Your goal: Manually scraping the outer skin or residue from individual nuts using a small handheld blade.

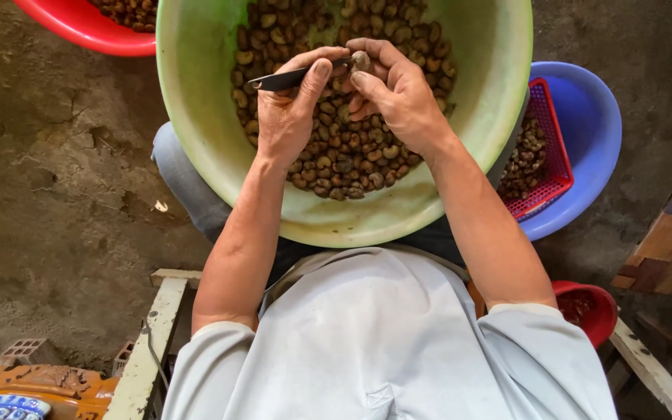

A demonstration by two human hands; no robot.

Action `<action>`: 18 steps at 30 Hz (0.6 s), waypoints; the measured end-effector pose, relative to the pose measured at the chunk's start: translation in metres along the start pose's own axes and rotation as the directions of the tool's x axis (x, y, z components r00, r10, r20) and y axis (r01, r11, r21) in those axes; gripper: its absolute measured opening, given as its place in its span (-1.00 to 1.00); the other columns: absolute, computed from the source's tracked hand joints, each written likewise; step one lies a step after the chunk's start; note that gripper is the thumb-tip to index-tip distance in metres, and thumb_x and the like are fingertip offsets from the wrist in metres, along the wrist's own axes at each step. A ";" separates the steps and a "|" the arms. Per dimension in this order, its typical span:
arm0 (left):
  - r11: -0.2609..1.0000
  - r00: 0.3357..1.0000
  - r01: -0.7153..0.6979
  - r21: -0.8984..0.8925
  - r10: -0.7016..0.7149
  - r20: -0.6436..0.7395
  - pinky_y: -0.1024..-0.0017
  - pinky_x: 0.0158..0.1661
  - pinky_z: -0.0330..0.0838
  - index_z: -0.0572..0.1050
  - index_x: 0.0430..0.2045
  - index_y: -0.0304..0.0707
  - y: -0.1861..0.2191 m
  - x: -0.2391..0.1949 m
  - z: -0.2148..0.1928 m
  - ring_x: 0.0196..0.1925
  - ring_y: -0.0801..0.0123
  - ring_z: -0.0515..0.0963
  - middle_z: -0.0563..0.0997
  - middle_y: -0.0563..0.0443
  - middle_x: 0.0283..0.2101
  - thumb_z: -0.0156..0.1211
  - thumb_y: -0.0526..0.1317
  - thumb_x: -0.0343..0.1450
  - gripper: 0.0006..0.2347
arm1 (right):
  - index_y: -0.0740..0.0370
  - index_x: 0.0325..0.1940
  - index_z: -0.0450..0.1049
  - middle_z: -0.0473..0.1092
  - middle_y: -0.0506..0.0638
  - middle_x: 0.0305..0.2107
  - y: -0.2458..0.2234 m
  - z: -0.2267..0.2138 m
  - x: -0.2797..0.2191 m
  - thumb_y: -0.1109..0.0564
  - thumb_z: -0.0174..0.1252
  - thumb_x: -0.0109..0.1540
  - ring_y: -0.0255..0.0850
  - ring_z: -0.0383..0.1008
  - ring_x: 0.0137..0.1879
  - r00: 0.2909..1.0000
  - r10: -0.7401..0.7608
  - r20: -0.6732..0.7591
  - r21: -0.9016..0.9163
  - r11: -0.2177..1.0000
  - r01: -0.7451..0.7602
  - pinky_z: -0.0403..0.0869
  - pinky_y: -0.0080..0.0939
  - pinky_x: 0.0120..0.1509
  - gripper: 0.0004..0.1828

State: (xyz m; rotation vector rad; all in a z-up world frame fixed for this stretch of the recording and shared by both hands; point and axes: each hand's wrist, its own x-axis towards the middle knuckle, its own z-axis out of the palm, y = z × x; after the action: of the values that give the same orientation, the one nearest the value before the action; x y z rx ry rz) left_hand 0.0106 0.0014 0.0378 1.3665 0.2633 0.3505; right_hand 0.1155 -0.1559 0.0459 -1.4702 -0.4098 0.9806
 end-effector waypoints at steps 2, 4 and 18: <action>1.000 1.000 -0.008 0.004 0.008 0.022 0.47 0.19 0.59 0.59 0.01 -0.23 -0.001 0.001 0.000 0.14 0.34 0.65 0.66 -0.03 0.05 0.12 -0.10 0.61 -0.76 | 0.25 0.44 0.21 0.45 0.02 -0.11 0.006 -0.001 0.001 0.12 0.02 0.46 -0.29 0.56 -0.20 1.000 -0.017 -0.004 0.011 1.000 0.017 0.70 -0.32 -0.05 -0.54; 0.998 0.996 -0.059 0.017 0.058 0.065 0.26 0.34 0.53 0.58 -0.02 -0.28 -0.007 0.002 -0.001 0.28 0.17 0.57 0.61 -0.13 0.12 0.16 -0.18 0.61 -0.81 | 0.31 0.47 0.17 0.45 0.05 -0.01 0.011 -0.003 -0.001 0.12 0.04 0.47 -0.26 0.57 -0.14 0.997 -0.074 0.019 0.058 0.996 0.073 0.71 -0.26 0.03 -0.49; 0.999 0.992 0.013 -0.043 -0.007 0.126 0.25 0.36 0.53 0.58 0.00 -0.22 -0.002 0.001 0.000 0.33 0.16 0.53 0.55 -0.13 0.20 0.16 -0.17 0.61 -0.82 | 0.23 0.40 0.19 0.50 0.04 -0.03 0.010 0.000 -0.006 0.10 0.05 0.48 -0.21 0.63 -0.12 0.979 -0.197 -0.059 -0.067 0.979 0.193 0.66 -0.27 0.04 -0.58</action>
State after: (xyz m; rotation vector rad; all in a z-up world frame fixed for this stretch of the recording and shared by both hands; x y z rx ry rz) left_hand 0.0117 0.0013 0.0359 1.3384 0.1574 0.2593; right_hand 0.1087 -0.1624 0.0390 -1.4816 -0.5300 0.7679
